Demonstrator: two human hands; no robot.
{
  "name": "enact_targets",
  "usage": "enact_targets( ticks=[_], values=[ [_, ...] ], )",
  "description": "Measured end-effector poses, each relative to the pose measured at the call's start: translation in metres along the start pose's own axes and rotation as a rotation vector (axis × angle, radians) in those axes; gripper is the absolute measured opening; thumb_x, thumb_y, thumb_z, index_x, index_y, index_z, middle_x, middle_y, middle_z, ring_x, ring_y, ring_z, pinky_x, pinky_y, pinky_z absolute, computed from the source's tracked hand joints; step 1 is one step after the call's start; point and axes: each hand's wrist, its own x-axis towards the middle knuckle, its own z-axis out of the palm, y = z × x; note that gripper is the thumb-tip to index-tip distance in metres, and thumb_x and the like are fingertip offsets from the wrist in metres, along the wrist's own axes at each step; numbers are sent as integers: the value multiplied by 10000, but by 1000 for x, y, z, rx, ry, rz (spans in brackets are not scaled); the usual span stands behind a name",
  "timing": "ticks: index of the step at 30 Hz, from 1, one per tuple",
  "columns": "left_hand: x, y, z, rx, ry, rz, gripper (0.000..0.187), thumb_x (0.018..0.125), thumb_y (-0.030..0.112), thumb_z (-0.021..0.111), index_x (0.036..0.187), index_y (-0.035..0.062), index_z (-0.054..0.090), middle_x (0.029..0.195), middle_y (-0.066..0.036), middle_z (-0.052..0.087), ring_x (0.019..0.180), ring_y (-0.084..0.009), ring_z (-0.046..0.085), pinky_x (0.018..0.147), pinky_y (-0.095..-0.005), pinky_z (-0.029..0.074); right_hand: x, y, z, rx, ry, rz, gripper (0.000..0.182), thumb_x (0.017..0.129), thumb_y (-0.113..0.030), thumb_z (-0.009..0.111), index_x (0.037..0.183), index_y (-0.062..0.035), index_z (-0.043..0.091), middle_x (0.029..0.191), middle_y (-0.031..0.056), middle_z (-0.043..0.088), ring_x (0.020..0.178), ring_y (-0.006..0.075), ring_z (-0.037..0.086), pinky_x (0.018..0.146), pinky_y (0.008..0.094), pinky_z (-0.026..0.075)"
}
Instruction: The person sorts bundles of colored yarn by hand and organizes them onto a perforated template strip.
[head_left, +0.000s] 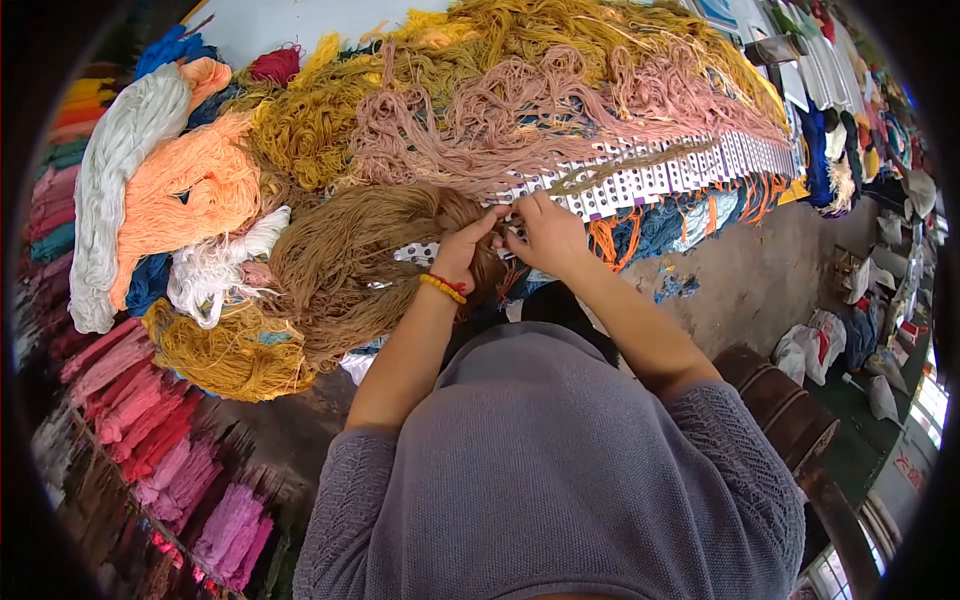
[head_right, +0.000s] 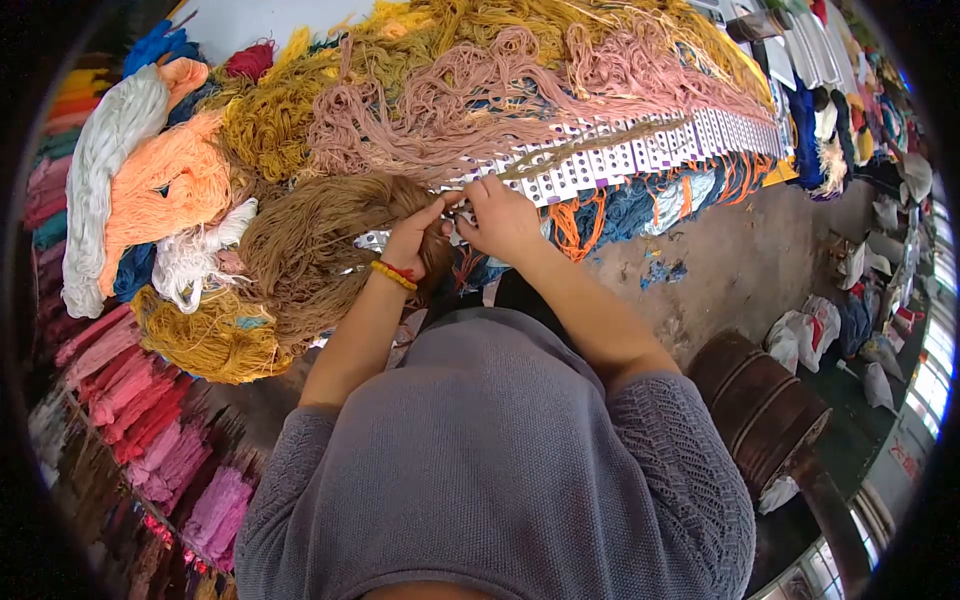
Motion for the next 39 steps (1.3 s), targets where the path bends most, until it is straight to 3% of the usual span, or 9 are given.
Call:
enact_targets(
  ticks=[5, 9, 14, 18, 20, 24, 28, 32, 39],
  values=[
    [-7, -8, -23, 88, 348, 240, 199, 821, 198, 565, 891, 19, 622, 774, -8, 591, 599, -89, 487, 537, -216, 391, 9, 1, 6, -93, -110, 93, 437, 644, -334, 646, 991, -109, 504, 870, 114, 478, 739, 294, 575, 584, 365, 484],
    [-31, 12, -54, -122, 427, 232, 230, 782, 206, 527, 600, 101, 432, 625, -34, 496, 507, -101, 400, 496, -224, 321, 9, 6, 9, -86, -174, 169, 435, 656, -369, 634, 1011, -145, 518, 880, 103, 469, 709, 289, 571, 548, 379, 476],
    [-101, 104, -102, -34, 406, 497, 146, 714, 85, 462, 568, 98, 456, 535, -24, 445, 455, -99, 360, 438, -221, 276, 10, 6, 9, -82, -169, 178, 433, 658, -371, 628, 1017, -156, 516, 892, 102, 470, 711, 291, 572, 556, 386, 478],
    [-167, 222, -150, 228, 719, 994, 72, 746, 98, 478, 690, 79, 519, 582, -38, 490, 493, -112, 423, 461, -238, 372, 9, 5, 7, -73, -160, 179, 424, 656, -359, 628, 1010, -153, 517, 893, 104, 476, 714, 287, 577, 573, 380, 481],
    [-193, 258, -134, 243, 984, 927, 185, 840, 196, 485, 729, 56, 533, 675, -71, 573, 513, -110, 462, 458, -224, 377, 10, 2, 3, -71, -154, 180, 410, 653, -350, 632, 995, -152, 523, 892, 107, 480, 717, 286, 582, 583, 376, 482],
    [-184, 240, -42, 350, 773, 668, 179, 821, 256, 554, 839, 78, 544, 780, -20, 583, 651, -122, 523, 556, -242, 407, 13, 1, -4, -10, -233, 229, 401, 685, -356, 613, 1013, -144, 518, 941, 113, 494, 775, 291, 584, 647, 388, 480],
    [-127, 184, 6, 418, 220, 571, 267, 843, 329, 522, 929, 76, 534, 1017, -70, 593, 949, -151, 518, 772, -307, 427, 26, -16, -19, 400, -101, 251, 343, 740, -339, 580, 966, -82, 555, 892, 117, 577, 792, 303, 583, 687, 372, 470],
    [-101, 132, 57, 194, -392, 223, 535, 904, 428, 309, 1199, -2, 427, 1146, -111, 504, 1049, -209, 479, 859, -385, 418, 53, -74, -66, 977, -5, 122, 233, 807, -175, 560, 934, 20, 539, 760, 66, 589, 689, 120, 565, 617, 251, 462],
    [-125, 109, 85, 45, -422, 235, 533, 916, 416, 274, 1196, -14, 416, 1139, -124, 506, 1013, -215, 516, 827, -379, 448, 49, -100, -96, 1285, 9, 285, 143, 834, -132, 527, 868, 3, 562, 673, 3, 562, 609, 58, 547, 483, 209, 435]
  ],
)
